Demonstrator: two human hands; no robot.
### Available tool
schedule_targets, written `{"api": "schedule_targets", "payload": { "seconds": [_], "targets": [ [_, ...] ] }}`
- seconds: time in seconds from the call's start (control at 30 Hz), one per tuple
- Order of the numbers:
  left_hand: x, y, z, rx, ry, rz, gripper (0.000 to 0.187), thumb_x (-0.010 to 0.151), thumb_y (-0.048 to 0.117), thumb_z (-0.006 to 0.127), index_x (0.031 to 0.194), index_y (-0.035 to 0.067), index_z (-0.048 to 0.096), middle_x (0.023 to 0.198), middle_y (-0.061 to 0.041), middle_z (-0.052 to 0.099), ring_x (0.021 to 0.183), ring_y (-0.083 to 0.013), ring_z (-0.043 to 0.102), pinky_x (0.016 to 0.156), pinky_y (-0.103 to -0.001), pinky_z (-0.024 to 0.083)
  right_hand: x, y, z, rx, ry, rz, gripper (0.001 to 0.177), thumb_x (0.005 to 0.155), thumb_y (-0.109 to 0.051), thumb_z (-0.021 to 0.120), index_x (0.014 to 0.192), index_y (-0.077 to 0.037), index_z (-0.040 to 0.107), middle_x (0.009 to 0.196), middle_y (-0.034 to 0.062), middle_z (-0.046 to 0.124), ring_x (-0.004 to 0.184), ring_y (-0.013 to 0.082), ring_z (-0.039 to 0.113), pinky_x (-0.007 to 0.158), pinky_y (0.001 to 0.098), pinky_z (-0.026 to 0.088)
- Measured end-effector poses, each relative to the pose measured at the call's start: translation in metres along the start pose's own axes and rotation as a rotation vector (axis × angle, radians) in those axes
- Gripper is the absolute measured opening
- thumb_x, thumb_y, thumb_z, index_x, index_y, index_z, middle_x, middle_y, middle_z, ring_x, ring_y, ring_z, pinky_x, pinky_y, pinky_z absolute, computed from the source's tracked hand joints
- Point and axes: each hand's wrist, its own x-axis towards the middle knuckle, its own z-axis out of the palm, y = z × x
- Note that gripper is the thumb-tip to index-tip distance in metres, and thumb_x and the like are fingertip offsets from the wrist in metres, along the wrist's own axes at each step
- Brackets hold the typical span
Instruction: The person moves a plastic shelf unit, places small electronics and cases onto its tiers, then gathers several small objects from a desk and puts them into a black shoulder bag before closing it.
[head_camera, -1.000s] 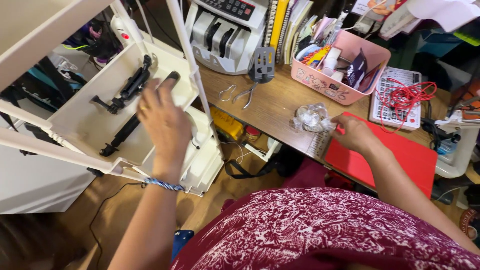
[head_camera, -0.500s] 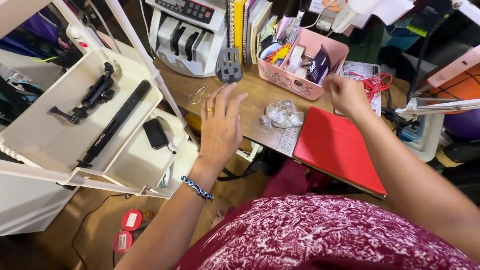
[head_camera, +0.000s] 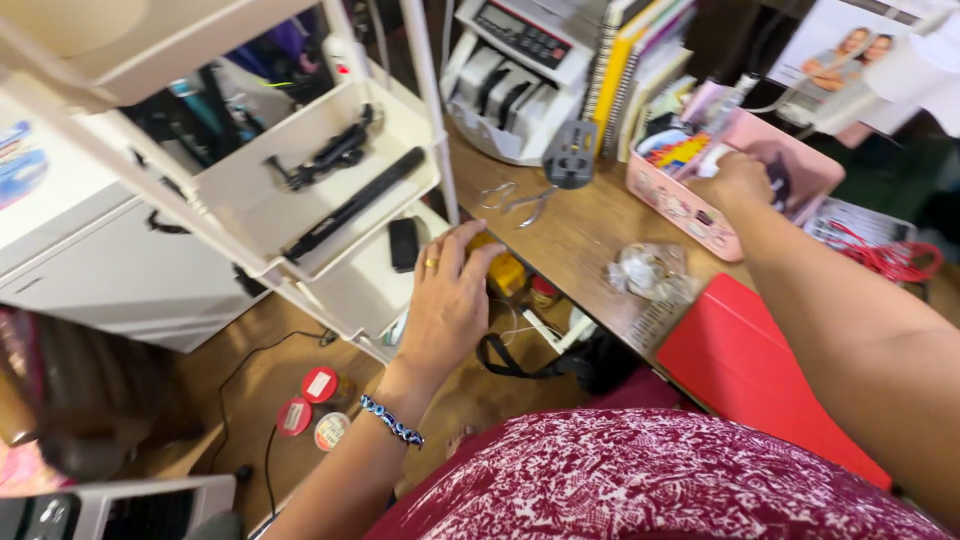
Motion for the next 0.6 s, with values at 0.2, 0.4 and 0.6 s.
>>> {"api": "schedule_targets", "payload": {
  "seconds": [0.2,0.4,0.6],
  "targets": [
    [0.007,-0.012,-0.026,0.052,0.096,0.014,0.046,0.082,-0.009,0.062,0.125,0.007,0.062,0.14,-0.015,0.053,0.125,-0.0378,0.052,0.11,-0.049,0.042,0.029,0.011,0.006,-0.172,-0.026,-0.049,0.09,0.062,-0.067,0.091,0.122,-0.003,0.071,0.117,0.0219,0.07,0.105,0.0372,0.069,0.087,0.046,0.055],
    [0.027,-0.022,-0.058,0.047,0.143,0.087,0.04,0.083,-0.008,0.065,0.12,0.008,0.064,0.139,-0.014,0.054,0.124,-0.0369,0.054,0.11,-0.049,0.042,0.011,-0.04,-0.057,0.003,0.25,-0.267,0.075,0.071,-0.045,0.091,0.132,-0.007,0.073,0.1,0.0167,0.077,0.089,0.031,0.074,0.085,0.0408,0.058],
    [0.055,-0.038,-0.101,-0.033,0.255,0.16,0.032,0.089,-0.008,0.065,0.116,0.008,0.065,0.129,-0.009,0.062,0.116,-0.0316,0.062,0.102,-0.042,0.051,-0.073,-0.223,-0.192,0.124,0.618,-0.996,0.039,0.095,-0.031,0.081,0.112,0.002,0.07,0.094,0.0111,0.074,0.08,0.0227,0.07,0.071,0.0376,0.056]
  ]
}}
